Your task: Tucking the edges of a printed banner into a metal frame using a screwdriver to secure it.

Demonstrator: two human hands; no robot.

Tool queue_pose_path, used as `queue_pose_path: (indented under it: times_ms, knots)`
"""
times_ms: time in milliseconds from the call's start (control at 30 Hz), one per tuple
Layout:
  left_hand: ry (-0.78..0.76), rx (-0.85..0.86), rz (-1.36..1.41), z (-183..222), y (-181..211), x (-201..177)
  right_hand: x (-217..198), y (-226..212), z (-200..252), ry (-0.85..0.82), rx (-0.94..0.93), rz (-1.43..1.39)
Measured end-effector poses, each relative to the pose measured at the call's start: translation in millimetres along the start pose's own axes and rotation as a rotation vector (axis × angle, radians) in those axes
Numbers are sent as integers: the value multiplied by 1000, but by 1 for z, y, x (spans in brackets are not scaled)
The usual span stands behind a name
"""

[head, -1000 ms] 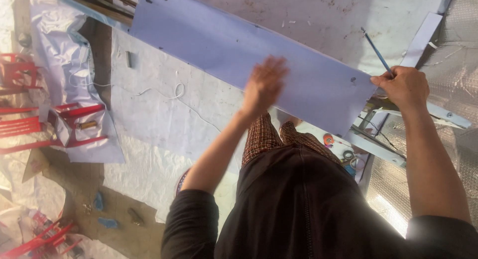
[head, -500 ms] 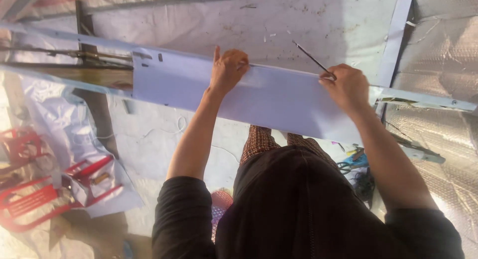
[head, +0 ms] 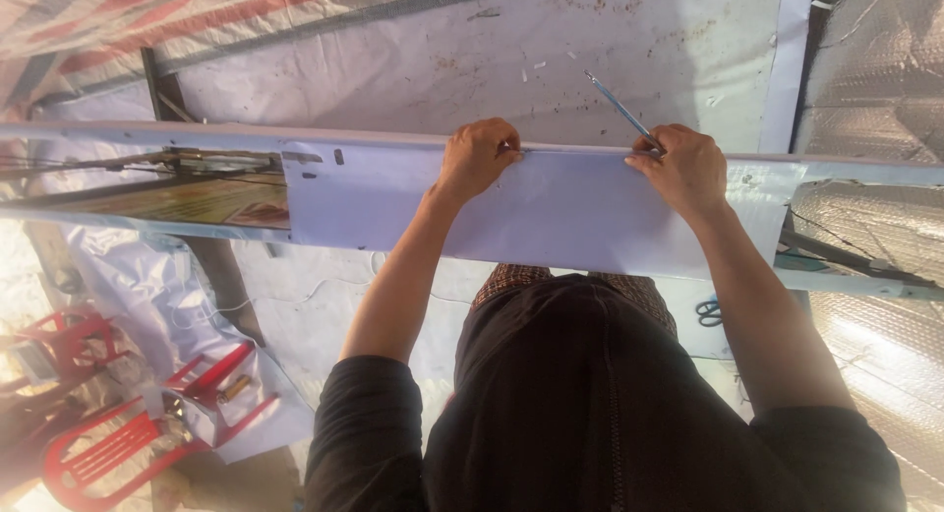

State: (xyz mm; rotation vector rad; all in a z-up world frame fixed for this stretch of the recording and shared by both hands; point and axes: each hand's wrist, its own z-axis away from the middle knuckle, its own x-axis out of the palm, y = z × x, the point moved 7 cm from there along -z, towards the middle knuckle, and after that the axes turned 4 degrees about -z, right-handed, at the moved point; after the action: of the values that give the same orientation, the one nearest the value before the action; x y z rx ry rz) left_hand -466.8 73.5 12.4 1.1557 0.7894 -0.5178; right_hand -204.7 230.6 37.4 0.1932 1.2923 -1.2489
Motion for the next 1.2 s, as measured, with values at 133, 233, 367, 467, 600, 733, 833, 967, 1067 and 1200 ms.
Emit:
queue_pose_path:
  times_ms: [133,233,367,467,600,733,833,967,1067,1200]
  knots:
    - [-58,39,-61,-9,1,-3,-8,-5,-3,-40,120,-48]
    - [-180,-72,-59,-12,-1,-4,-1,7,-16,-94,234,-29]
    - [-235,-76,-40,-13,0,-4,4,13,-22,-185,292,24]
    - [-269,-96,-32,-15,-6,-3,2,11,-23,-192,295,0]
    - [-325,-211,-42,-21,-20,10,4,14,-25,-199,304,-14]
    - [191,355,196,-2,52,44,5,14,-23,-170,287,-12]
    - [-25,370,-435,5,124,73,0,21,-20,-105,270,-64]
    - [-89,336,-268,-12,139,93,-48,62,8,53,219,-237]
    - [-132,314,-188,-20,144,98,-86,126,52,237,124,-224]
    - [-177,247,-195,-37,160,120,-129,163,123,381,252,-367]
